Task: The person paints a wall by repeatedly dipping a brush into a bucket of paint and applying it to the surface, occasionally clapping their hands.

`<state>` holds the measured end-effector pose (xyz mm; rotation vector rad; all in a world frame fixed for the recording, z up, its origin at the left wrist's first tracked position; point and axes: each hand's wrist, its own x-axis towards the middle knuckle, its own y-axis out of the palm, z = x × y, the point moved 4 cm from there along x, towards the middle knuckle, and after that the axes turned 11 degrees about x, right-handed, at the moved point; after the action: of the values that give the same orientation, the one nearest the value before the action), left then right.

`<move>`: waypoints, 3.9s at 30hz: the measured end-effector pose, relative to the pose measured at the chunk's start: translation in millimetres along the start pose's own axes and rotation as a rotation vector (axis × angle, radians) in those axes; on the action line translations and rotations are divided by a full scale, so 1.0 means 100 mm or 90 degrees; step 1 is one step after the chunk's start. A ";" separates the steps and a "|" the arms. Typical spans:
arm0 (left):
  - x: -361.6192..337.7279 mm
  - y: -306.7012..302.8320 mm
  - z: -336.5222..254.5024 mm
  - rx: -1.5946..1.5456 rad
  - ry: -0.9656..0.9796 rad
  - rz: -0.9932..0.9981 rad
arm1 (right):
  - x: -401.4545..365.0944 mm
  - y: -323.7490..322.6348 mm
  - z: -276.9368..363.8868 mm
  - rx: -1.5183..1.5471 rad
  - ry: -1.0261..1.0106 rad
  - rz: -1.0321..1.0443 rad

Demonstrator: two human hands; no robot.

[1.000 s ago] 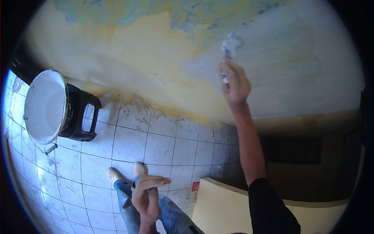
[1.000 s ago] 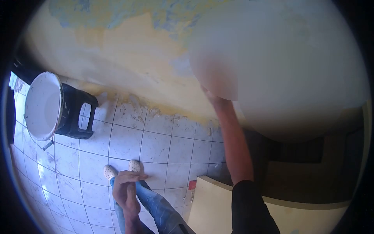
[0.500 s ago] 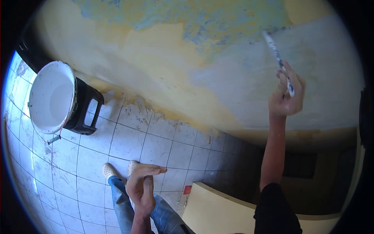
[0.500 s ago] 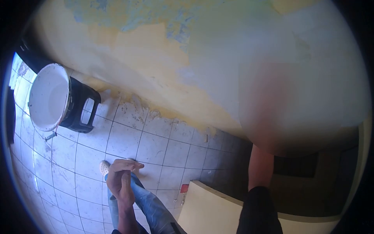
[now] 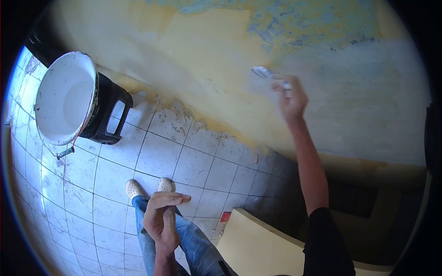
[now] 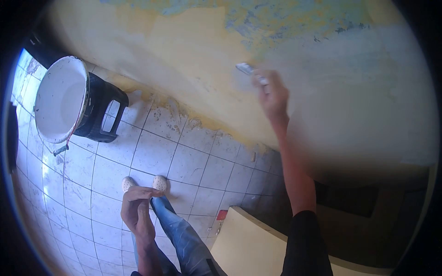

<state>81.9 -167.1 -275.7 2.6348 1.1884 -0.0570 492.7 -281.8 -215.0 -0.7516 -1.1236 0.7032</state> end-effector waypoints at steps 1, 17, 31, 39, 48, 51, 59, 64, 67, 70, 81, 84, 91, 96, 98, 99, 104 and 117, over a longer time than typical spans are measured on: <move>0.03 0.00 -0.01 0.002 0.003 -0.001 | 0.14 -0.18 0.01 0.004 0.018 -0.043; 0.09 0.12 0.20 -0.001 -0.017 0.014 | -0.04 0.47 -0.30 0.179 0.135 0.076; 0.24 0.24 0.18 0.005 -0.023 0.013 | 0.62 -1.52 1.01 -0.236 -0.312 -0.238; 0.16 0.14 0.46 -0.025 -0.036 0.032 | -0.09 -0.12 0.58 -0.314 -0.238 -0.100; 0.26 -0.61 1.47 0.021 -0.101 -0.116 | -0.95 1.72 0.23 -0.163 -0.124 0.001; 0.31 -0.78 1.26 0.023 -0.082 -0.151 | -0.80 1.43 0.55 0.029 0.056 -0.034; 0.22 -1.35 0.32 0.056 -0.048 -0.100 | 0.60 1.25 2.09 0.419 -0.032 -0.177; 0.27 -1.86 0.14 0.022 -0.005 -0.194 | 1.63 2.57 2.92 0.577 -0.052 -0.026; 0.27 -2.12 -0.04 0.032 0.040 -0.217 | 1.93 3.43 3.23 0.544 0.070 0.163; 0.32 -2.30 -0.08 0.031 0.079 -0.245 | 2.05 4.08 3.18 0.518 0.053 0.329; 0.37 -2.64 0.07 0.014 0.058 -0.294 | 2.35 4.57 3.27 0.317 -0.244 0.585; 0.40 -2.65 0.09 -0.002 0.045 -0.290 | 2.12 4.83 3.33 0.305 -0.327 0.624; 0.51 -2.58 0.11 0.018 0.069 -0.273 | 2.05 5.20 3.31 0.307 -0.225 0.699; 0.54 -2.40 0.07 0.004 0.058 -0.266 | 2.15 5.22 3.18 0.387 0.011 0.726; 0.55 -2.30 0.06 0.008 0.062 -0.263 | 2.19 5.23 3.05 0.419 0.080 0.688; 0.55 -2.24 0.05 0.006 0.064 -0.260 | 2.20 5.22 2.99 0.437 0.115 0.668; 0.53 -1.94 -0.01 -0.010 0.052 -0.247 | 2.26 4.75 2.24 0.719 0.539 0.381; 0.69 -0.59 0.10 0.036 0.009 -0.199 | -0.45 1.44 0.56 1.008 0.705 -0.617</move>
<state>84.4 -81.3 -307.5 2.4735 1.6157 -0.1303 410.5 -227.1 -342.3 0.7504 0.3259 0.0801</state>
